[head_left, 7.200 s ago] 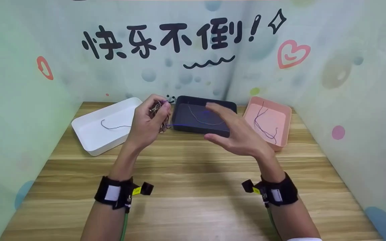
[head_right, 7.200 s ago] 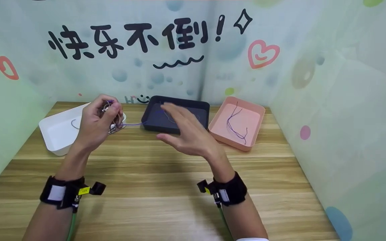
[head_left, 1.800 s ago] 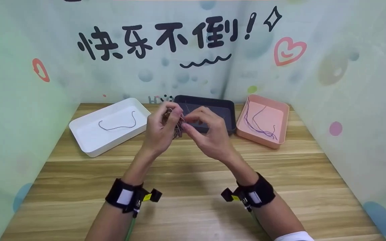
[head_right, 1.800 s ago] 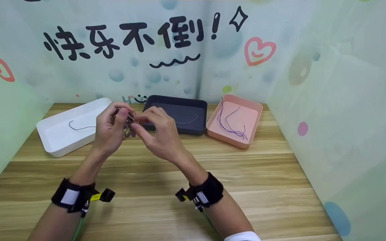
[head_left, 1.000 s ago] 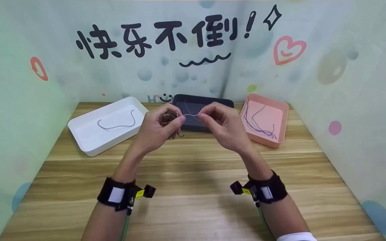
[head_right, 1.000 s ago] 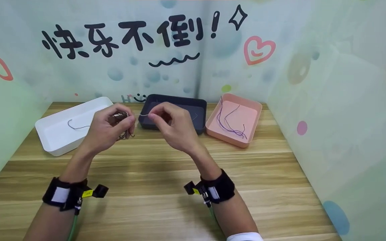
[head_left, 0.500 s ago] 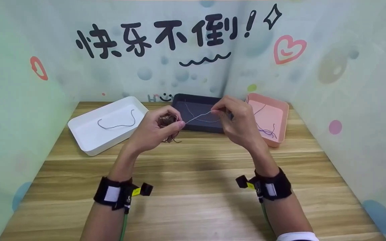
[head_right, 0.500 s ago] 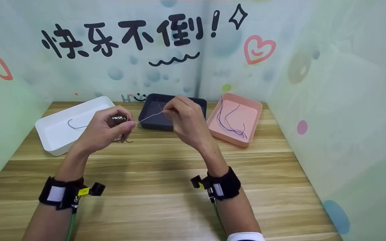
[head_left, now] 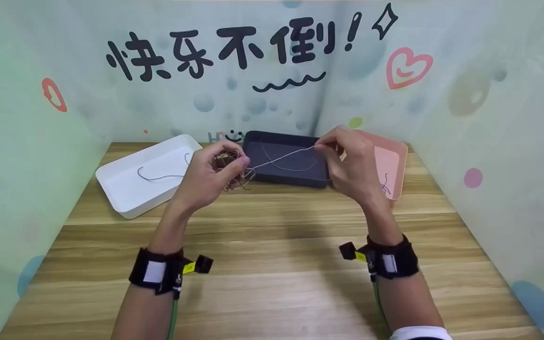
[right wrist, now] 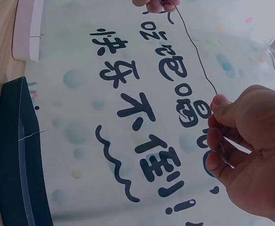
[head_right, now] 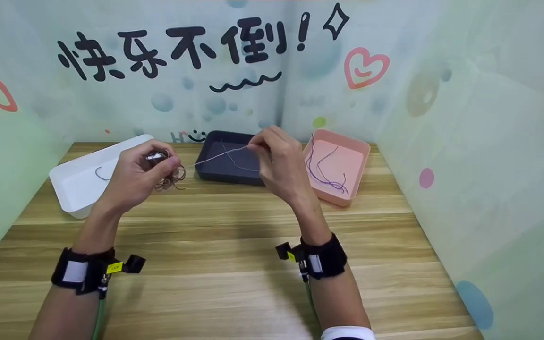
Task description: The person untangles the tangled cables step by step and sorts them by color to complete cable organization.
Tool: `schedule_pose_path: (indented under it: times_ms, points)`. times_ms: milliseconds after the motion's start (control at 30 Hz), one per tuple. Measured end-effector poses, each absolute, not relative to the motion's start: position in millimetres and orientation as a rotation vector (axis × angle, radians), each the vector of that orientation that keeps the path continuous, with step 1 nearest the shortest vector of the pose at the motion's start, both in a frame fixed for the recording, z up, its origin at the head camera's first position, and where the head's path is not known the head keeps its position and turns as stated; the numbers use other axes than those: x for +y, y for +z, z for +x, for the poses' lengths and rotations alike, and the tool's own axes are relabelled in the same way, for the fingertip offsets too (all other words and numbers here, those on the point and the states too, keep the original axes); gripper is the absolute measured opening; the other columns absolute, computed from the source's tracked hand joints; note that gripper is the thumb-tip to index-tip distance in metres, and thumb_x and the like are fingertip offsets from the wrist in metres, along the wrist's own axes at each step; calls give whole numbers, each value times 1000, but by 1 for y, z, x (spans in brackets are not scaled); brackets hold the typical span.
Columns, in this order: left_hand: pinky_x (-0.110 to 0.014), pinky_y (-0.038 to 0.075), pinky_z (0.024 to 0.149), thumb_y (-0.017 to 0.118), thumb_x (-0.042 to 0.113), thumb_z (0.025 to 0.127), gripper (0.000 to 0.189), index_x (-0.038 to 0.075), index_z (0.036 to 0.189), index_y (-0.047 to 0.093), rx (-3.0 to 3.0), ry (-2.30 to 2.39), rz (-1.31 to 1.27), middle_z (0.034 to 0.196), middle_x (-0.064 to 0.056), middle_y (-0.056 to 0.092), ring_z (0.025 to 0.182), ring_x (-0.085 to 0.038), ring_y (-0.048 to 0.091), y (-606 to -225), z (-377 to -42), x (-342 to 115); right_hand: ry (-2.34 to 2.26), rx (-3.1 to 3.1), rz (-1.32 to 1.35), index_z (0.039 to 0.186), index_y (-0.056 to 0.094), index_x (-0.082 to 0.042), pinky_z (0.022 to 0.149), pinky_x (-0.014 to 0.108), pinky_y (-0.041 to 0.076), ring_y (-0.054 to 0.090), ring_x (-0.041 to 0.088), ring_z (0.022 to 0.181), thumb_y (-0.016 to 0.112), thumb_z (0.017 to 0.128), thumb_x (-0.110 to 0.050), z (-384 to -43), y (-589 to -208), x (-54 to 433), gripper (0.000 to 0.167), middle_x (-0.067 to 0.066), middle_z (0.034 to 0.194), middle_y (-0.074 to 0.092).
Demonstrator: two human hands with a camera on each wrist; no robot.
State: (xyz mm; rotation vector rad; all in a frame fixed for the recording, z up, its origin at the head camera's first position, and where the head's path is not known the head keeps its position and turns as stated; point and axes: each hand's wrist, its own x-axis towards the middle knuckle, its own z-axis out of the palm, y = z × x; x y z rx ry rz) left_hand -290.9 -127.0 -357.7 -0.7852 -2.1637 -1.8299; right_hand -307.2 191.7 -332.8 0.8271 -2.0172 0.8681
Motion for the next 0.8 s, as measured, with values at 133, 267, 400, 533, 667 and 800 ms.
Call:
schedule_pose_path:
  times_ms: [133,267,400,533,667,800]
  points:
    - [-27,61,60,73,11,110,11,2,116,74,-2119,-1814,-754,93,-13,73,73,-20,71,-358,-293,-128,854,-2023,781,96,77,0,71,19,44,60,19,73,79,103,-4,-308,-333,194,9,17,87,76]
    - [-25,66,80,76,10,108,11,1,113,75,-2040,-1773,-693,95,-11,74,87,-20,75,-358,-295,-132,851,-2020,735,95,76,1,70,22,45,59,20,72,79,103,-2,-310,-333,198,9,18,86,77]
    - [-24,65,82,77,11,108,13,-1,113,75,-2013,-1749,-677,98,-8,75,89,-20,75,-357,-297,-133,857,-2054,725,97,77,2,70,21,45,60,20,74,78,104,-3,-310,-332,201,9,19,88,78]
    - [-23,61,71,77,11,108,15,-3,114,75,-1997,-1716,-689,102,-6,74,83,-16,70,-357,-297,-132,894,-2157,729,101,79,2,74,18,46,63,20,77,77,106,-6,-308,-330,203,9,18,92,80]
    - [-22,57,66,77,10,108,15,-3,114,75,-1979,-1662,-700,99,-4,74,77,-14,67,-358,-296,-133,1034,-2367,781,106,82,-1,77,17,54,74,21,84,77,106,-5,-305,-330,207,6,14,96,82]
    - [-20,51,63,77,10,107,14,-2,114,75,-1995,-1614,-729,94,-4,71,73,-14,64,-358,-295,-133,1118,-2561,863,117,82,-3,90,28,65,83,27,102,77,107,-7,-305,-331,209,12,13,109,85]
